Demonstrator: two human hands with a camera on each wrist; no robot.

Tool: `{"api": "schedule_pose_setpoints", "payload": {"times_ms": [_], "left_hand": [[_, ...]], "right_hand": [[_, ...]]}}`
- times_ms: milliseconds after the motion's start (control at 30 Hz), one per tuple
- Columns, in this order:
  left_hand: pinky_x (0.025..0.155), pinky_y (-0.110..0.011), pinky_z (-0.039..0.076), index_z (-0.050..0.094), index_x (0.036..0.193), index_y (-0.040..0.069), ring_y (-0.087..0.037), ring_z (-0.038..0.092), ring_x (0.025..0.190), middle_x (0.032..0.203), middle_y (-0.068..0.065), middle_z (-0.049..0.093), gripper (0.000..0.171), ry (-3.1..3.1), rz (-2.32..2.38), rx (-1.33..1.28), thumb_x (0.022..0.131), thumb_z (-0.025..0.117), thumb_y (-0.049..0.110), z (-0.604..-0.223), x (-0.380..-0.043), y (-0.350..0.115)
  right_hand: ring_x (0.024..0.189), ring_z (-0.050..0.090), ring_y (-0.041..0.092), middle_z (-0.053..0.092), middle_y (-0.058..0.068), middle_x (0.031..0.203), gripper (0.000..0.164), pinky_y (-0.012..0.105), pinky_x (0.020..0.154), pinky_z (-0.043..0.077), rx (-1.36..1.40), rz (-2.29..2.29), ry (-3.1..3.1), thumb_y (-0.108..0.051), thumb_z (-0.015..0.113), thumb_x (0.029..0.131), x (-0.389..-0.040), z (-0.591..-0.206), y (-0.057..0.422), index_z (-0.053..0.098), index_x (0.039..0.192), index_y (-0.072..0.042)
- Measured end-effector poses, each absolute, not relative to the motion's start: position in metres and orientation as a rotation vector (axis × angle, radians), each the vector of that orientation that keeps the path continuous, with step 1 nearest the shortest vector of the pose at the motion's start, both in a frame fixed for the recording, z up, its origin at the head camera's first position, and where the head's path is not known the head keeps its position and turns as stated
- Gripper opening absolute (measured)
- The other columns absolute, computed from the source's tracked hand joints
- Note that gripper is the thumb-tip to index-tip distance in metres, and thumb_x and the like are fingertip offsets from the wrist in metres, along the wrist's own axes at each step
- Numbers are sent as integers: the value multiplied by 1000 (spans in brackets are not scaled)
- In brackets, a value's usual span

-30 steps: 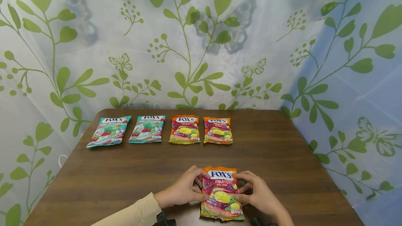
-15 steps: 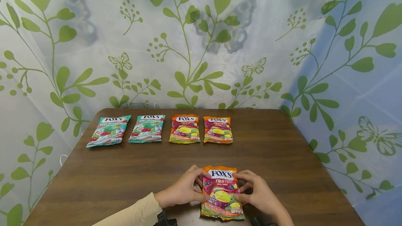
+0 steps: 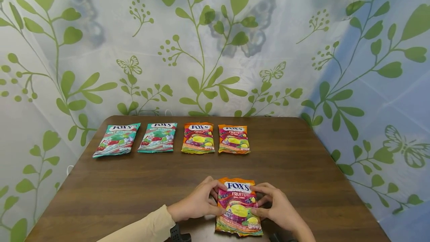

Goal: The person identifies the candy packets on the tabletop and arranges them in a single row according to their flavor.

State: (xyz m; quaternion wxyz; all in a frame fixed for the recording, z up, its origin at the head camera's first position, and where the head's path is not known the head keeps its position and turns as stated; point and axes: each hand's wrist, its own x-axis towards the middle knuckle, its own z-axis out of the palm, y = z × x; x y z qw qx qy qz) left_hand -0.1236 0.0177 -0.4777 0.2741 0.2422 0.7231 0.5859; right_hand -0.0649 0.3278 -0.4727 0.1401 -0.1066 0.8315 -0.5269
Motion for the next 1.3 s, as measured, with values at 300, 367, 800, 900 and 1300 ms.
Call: {"api": "schedule_pose_setpoints", "payload": {"times_ms": [300,367,800,900,1300], "left_hand": [[76,-21,57,69,124,4,-18,58,94,110,-9,47,46,1956,1567,661,85,91,-3,-476,-125,20],[76,-20,57,69,124,3,-18,58,94,109,-8,47,46,1971,1560,667,85,92,-3,-475,-125,22],[76,-21,57,71,124,3,-16,57,92,107,-7,48,46,2023,1561,665,84,93,-2,-469,-130,33],[77,-20,57,71,123,3,-16,58,93,107,-7,48,46,2031,1568,670,83,93,-3,-468,-132,35],[78,-20,57,70,126,2,-16,56,94,108,-7,48,48,2068,1534,704,84,94,-1,-460,-143,43]], "right_hand": [[99,70,27,50,33,149,64,32,84,60,-304,-1518,2399,-13,86,97,-64,-469,327,58,149,11],[100,69,28,50,33,148,64,33,82,60,-284,-1525,2392,-12,86,97,-64,-468,328,57,149,12],[101,68,32,50,33,148,64,37,75,64,-261,-1565,2394,-9,86,96,-68,-466,335,57,149,13],[100,69,29,50,33,148,64,36,76,63,-297,-1544,2420,-10,86,97,-70,-464,337,57,149,12],[98,70,26,52,33,147,66,35,75,62,-295,-1438,2523,-14,89,94,-80,-450,343,60,148,9]]}}
